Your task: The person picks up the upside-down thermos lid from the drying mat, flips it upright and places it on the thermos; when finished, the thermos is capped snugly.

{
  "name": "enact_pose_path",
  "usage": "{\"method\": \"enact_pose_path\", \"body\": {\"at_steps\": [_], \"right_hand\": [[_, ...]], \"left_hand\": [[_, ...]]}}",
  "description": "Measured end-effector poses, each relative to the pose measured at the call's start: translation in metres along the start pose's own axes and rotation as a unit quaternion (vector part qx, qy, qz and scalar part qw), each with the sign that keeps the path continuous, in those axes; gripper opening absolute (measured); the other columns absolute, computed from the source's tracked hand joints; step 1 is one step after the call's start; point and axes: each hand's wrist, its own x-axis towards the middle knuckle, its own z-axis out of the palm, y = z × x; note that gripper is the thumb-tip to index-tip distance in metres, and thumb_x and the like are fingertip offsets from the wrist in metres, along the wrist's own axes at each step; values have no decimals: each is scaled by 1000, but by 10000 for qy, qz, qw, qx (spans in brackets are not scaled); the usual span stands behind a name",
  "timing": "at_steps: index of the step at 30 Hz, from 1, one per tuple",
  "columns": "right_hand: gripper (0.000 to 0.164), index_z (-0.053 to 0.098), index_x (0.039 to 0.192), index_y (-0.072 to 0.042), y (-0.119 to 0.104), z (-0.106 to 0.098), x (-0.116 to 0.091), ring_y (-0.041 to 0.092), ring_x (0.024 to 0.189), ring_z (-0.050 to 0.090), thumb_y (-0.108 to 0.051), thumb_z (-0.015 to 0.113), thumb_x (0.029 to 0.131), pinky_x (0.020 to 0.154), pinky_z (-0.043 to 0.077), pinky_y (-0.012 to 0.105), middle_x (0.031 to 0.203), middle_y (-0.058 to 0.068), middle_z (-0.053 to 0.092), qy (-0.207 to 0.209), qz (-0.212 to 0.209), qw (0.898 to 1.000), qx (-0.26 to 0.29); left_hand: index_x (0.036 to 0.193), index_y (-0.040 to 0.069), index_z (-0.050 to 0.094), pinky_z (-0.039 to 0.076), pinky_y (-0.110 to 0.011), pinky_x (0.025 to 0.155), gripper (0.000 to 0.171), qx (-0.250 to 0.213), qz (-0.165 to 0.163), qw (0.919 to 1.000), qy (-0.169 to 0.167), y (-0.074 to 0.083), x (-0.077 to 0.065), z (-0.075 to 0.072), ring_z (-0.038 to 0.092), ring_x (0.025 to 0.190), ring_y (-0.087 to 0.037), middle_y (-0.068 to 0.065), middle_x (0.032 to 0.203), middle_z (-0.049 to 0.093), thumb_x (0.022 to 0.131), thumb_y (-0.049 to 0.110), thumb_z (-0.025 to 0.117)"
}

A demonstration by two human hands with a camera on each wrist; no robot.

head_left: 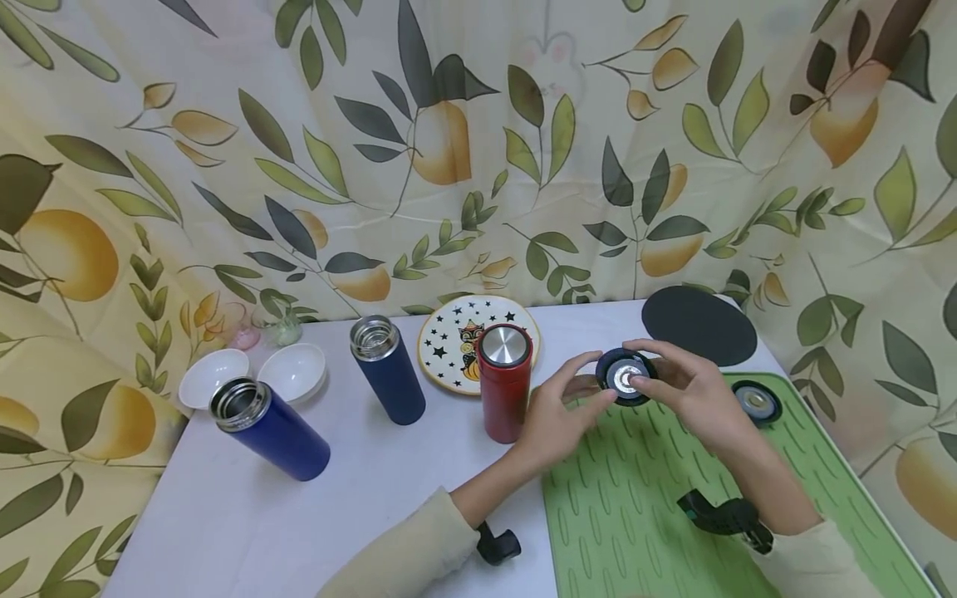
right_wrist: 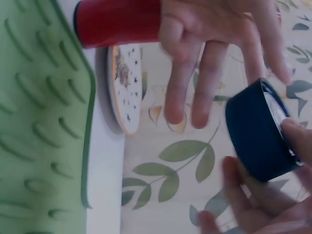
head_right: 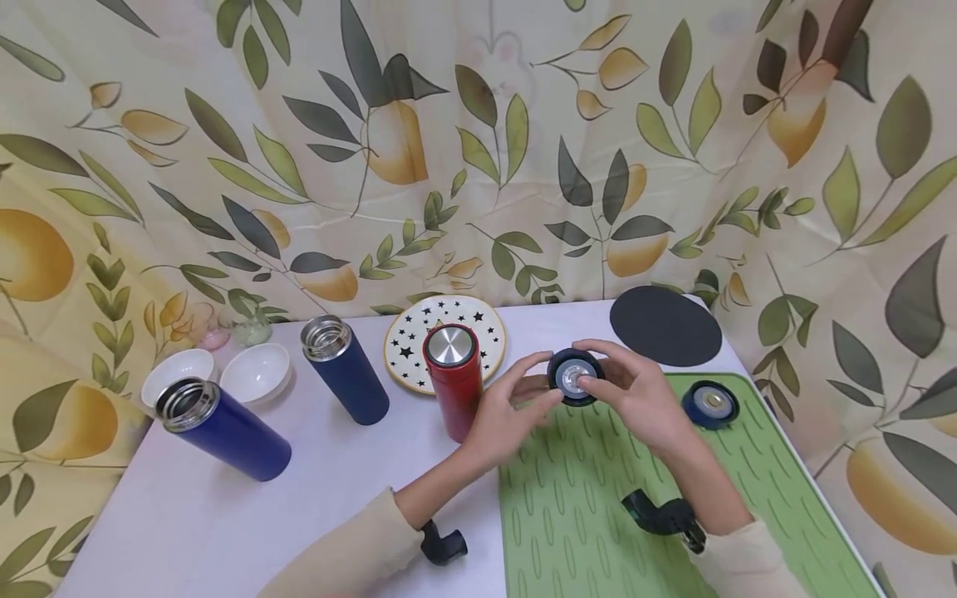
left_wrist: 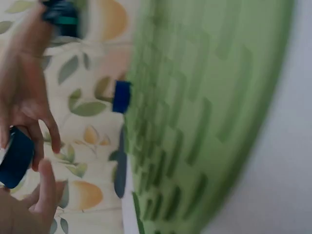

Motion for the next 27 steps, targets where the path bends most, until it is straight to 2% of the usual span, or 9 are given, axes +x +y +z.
{"method": "enact_pose_path", "body": {"at_steps": [2, 6, 9, 12, 15, 17, 20, 24, 27], "right_hand": [[42, 52, 130, -19, -1, 2, -2, 11, 98, 58, -15, 61, 89, 75, 48, 21, 112, 4, 60, 211, -373, 9990, -155], [44, 53, 128, -15, -1, 7, -3, 7, 112, 51, -3, 62, 86, 89, 41, 13, 120, 4, 57, 497, -1050, 9929, -250], [47, 54, 126, -10, -1, 10, -3, 10, 114, 50, 6, 62, 83, 93, 38, 15, 118, 7, 58, 639, -1426, 9877, -100], [49, 54, 126, -3, 0, 13, -2, 15, 116, 49, 13, 61, 80, 95, 38, 18, 118, 12, 58, 653, -1820, 9811, 54], [51, 54, 125, -1, 0, 15, -2, 17, 118, 47, 16, 61, 78, 97, 37, 20, 120, 14, 57, 637, -2028, 9771, 117], [51, 53, 125, -1, 1, 16, -2, 17, 120, 46, 16, 61, 78, 97, 36, 19, 121, 15, 56, 622, -2079, 9761, 92], [53, 51, 129, -5, 0, 15, -3, 15, 119, 46, 13, 62, 80, 98, 35, 17, 123, 13, 55, 517, -1853, 9813, -40], [52, 43, 137, -19, -5, 6, -5, 9, 114, 50, -5, 57, 90, 92, 40, 19, 127, 6, 52, 53, -978, 9945, -359], [43, 39, 139, -24, -9, -4, -3, 6, 113, 49, -18, 46, 97, 87, 44, 27, 129, 3, 50, -464, -383, 9976, -342]], "left_hand": [[130, 36, 47, 55, -36, 69, 44, -731, -493, 9960, -118, 14, -1, -2, 65, 90, -16, -3, 107, 65, 89, 27, 61], [128, 34, 49, 56, -39, 64, 39, -1921, -1320, 9721, -254, 23, 0, -2, 65, 91, -30, -10, 102, 67, 91, 30, 58], [128, 31, 48, 56, -37, 63, 40, -2573, -1722, 9498, -452, 19, 3, -1, 63, 94, -36, -16, 102, 66, 89, 39, 58], [128, 25, 49, 56, -36, 65, 45, -2995, -1989, 9301, -752, 24, 5, -3, 62, 95, -37, -22, 106, 64, 88, 44, 56], [126, 20, 51, 55, -33, 66, 45, -3249, -2142, 9167, -909, 24, 6, -6, 61, 97, -36, -22, 108, 63, 88, 45, 55], [125, 19, 52, 55, -32, 67, 45, -3315, -2233, 9122, -899, 24, 7, -7, 61, 97, -36, -21, 107, 63, 88, 45, 56], [124, 18, 52, 55, -32, 67, 44, -3333, -2307, 9104, -825, 24, 8, -6, 61, 96, -35, -20, 107, 64, 88, 43, 58], [122, 18, 53, 55, -33, 68, 45, -3285, -2352, 9119, -719, 22, 9, -6, 62, 95, -34, -19, 105, 65, 86, 43, 60], [122, 18, 54, 55, -35, 70, 45, -3218, -2358, 9146, -661, 20, 9, -6, 63, 94, -34, -20, 104, 65, 85, 43, 61]]}}
